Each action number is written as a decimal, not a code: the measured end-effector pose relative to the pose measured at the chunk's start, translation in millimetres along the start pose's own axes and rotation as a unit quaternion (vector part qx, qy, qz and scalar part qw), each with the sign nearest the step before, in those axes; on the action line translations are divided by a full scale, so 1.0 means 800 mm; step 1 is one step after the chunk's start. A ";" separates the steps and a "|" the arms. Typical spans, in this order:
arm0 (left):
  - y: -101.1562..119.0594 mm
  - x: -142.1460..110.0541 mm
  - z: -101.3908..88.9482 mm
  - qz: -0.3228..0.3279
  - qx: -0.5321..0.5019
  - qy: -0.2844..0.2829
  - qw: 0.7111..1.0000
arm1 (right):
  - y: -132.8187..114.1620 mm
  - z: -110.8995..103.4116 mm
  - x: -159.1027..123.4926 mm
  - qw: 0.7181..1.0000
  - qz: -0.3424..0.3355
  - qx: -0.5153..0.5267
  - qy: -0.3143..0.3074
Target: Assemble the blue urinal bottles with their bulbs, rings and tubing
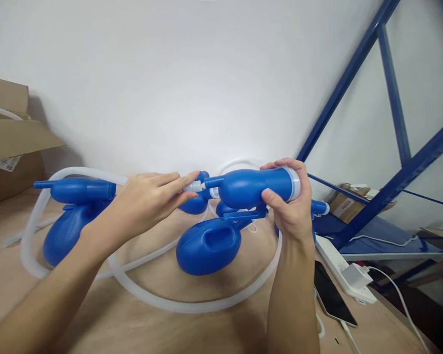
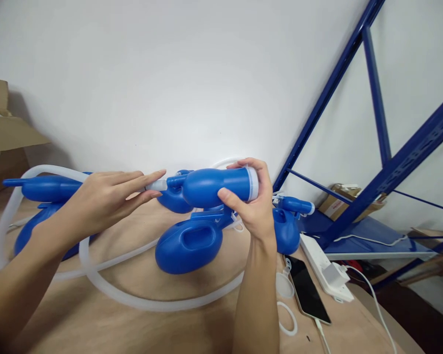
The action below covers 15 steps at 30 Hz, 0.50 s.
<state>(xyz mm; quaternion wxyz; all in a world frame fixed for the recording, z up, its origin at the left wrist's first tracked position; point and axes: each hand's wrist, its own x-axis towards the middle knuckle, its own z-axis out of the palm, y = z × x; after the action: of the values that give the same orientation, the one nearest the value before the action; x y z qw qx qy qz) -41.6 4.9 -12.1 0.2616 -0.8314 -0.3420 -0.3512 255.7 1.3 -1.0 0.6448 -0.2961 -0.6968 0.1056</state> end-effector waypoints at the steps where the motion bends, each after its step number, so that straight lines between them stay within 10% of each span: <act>1: 0.001 0.000 0.000 0.005 -0.006 0.006 1.000 | -0.002 0.001 0.000 1.000 -0.004 0.006 -0.010; 15: 0.020 0.004 -0.012 -0.006 -0.145 -0.032 0.989 | -0.024 0.008 -0.006 0.990 -0.115 -0.024 -0.075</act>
<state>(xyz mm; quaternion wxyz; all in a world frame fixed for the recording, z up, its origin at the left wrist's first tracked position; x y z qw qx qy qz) -31.7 -10.1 -6.5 0.1250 -0.8695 -0.3005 -0.3716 244.0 -15.2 4.5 0.5917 -0.2204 -0.7746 0.0361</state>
